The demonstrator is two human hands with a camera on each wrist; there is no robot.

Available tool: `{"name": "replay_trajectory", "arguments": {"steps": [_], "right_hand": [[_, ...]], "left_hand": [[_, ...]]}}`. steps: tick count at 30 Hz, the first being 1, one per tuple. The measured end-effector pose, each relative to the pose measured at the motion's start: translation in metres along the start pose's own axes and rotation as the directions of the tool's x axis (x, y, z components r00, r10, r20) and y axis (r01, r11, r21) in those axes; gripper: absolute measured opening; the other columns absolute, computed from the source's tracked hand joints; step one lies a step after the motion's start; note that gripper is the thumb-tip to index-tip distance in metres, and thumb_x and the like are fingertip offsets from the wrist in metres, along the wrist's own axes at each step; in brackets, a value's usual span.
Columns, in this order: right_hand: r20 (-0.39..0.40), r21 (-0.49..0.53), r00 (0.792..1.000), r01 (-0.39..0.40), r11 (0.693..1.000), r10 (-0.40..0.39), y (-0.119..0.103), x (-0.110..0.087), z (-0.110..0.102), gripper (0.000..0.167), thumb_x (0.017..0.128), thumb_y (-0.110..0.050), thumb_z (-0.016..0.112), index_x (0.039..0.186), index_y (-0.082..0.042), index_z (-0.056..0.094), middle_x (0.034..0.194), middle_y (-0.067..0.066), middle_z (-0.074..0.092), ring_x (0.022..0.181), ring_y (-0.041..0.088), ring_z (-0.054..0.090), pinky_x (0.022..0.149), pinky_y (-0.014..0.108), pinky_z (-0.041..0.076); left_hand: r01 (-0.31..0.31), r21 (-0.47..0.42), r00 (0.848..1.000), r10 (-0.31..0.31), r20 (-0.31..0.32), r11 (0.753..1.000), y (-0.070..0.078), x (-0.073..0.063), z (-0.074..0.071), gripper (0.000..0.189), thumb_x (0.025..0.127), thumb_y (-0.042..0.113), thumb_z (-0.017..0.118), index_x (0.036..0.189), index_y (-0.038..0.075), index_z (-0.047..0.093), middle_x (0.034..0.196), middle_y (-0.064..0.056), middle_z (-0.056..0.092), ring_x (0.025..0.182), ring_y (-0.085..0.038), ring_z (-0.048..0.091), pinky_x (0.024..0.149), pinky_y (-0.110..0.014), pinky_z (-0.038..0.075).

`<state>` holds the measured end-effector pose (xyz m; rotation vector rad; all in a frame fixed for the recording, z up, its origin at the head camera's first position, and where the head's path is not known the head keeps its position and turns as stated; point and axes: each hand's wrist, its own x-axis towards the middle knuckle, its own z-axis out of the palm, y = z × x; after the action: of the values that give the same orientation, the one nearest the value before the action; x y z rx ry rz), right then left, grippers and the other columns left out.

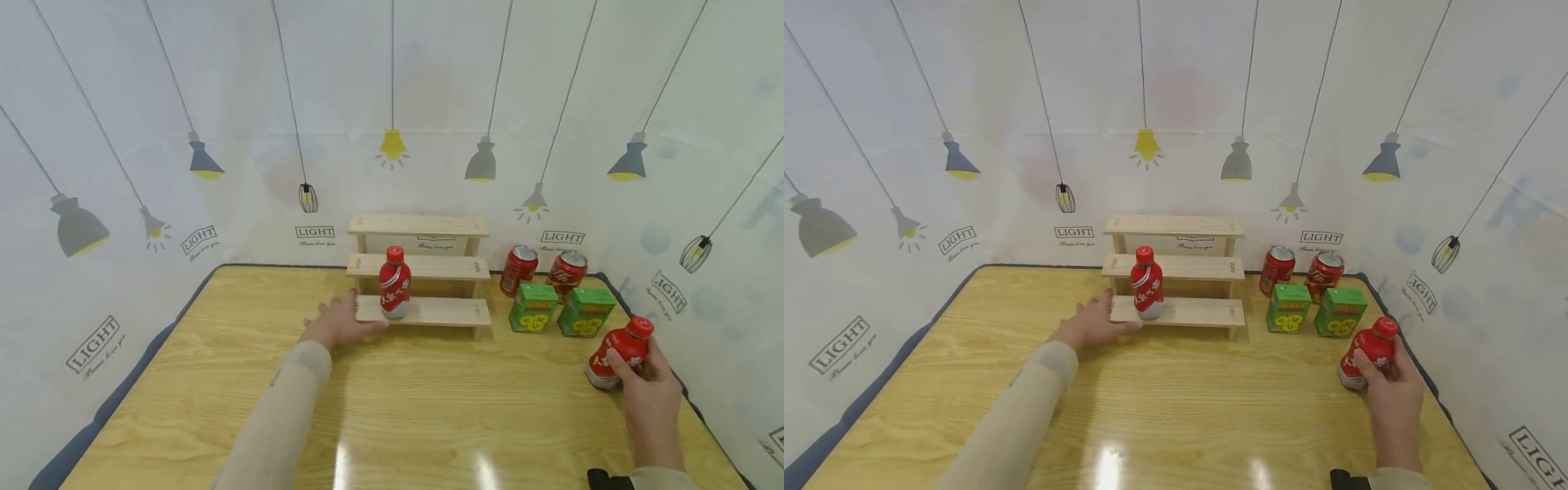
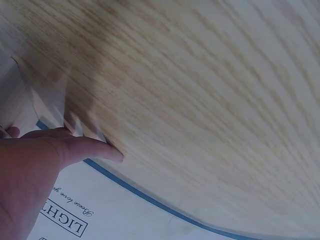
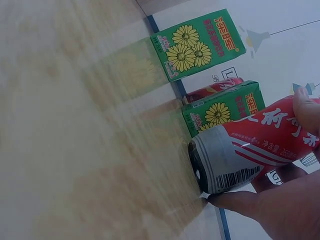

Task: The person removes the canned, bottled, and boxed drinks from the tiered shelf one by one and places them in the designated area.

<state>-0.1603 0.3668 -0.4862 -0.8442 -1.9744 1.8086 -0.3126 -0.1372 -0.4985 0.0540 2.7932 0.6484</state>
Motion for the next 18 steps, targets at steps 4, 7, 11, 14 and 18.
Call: {"name": "replay_trajectory", "arguments": {"steps": [4, 7, 11, 14, 18], "right_hand": [[0.013, -0.059, 1.0, 0.012, 0.998, -0.011, 0.0022, 0.0019, 0.0019, 0.079, 0.103, -0.039, 0.069, 0.164, -0.05, 0.021, 0.177, -0.007, 0.024, 0.165, 0.023, 0.027, 0.136, 0.047, 0.024], [0.011, -0.071, 1.0, 0.019, 0.997, -0.018, 0.0025, 0.003, 0.0037, 0.08, 0.104, -0.039, 0.068, 0.165, -0.05, 0.018, 0.177, -0.005, 0.024, 0.165, 0.025, 0.028, 0.135, 0.049, 0.026], [0.019, -0.085, 1.0, -0.004, 0.996, 0.006, 0.0035, 0.0042, 0.0032, 0.083, 0.104, -0.041, 0.067, 0.166, -0.05, 0.013, 0.178, -0.002, 0.021, 0.166, 0.026, 0.025, 0.136, 0.051, 0.024], [0.034, -0.114, 0.999, -0.035, 0.993, 0.039, 0.0048, 0.0046, 0.0007, 0.089, 0.102, -0.047, 0.068, 0.167, -0.05, 0.006, 0.18, 0.003, 0.016, 0.167, 0.03, 0.021, 0.135, 0.054, 0.023], [0.027, -0.13, 0.997, -0.062, 0.99, 0.066, -0.0025, 0.0012, -0.0041, 0.102, 0.1, -0.052, 0.069, 0.166, -0.05, -0.008, 0.181, 0.006, 0.011, 0.168, 0.033, 0.016, 0.134, 0.058, 0.024]], "left_hand": [[-0.001, -0.01, 1.0, 0.001, -0.003, 1.0, -0.0005, 0.001, -0.0016, 0.157, 0.05, 0.115, 0.048, 0.173, 0.024, 0.013, 0.177, -0.024, 0.019, 0.16, -0.063, 0.007, 0.113, -0.094, 0.0], [0.0, -0.01, 1.0, 0.0, -0.003, 1.0, -0.0011, 0.0008, -0.0029, 0.157, 0.05, 0.115, 0.048, 0.173, 0.024, 0.012, 0.177, -0.024, 0.018, 0.16, -0.063, 0.007, 0.113, -0.094, 0.001], [0.001, -0.008, 1.0, -0.001, 0.004, 1.0, -0.0018, -0.0003, -0.0028, 0.156, 0.052, 0.114, 0.05, 0.173, 0.023, 0.013, 0.177, -0.023, 0.019, 0.16, -0.062, 0.007, 0.113, -0.094, 0.001], [0.004, -0.009, 1.0, -0.004, 0.006, 1.0, -0.0019, -0.0006, -0.0016, 0.155, 0.052, 0.113, 0.051, 0.173, 0.023, 0.014, 0.178, -0.022, 0.02, 0.16, -0.062, 0.007, 0.113, -0.094, 0.001], [0.001, -0.003, 1.0, -0.001, -0.004, 1.0, -0.0012, 0.0013, 0.0011, 0.155, 0.051, 0.114, 0.05, 0.173, 0.024, 0.014, 0.178, -0.02, 0.021, 0.161, -0.061, 0.009, 0.113, -0.094, 0.003]]}}
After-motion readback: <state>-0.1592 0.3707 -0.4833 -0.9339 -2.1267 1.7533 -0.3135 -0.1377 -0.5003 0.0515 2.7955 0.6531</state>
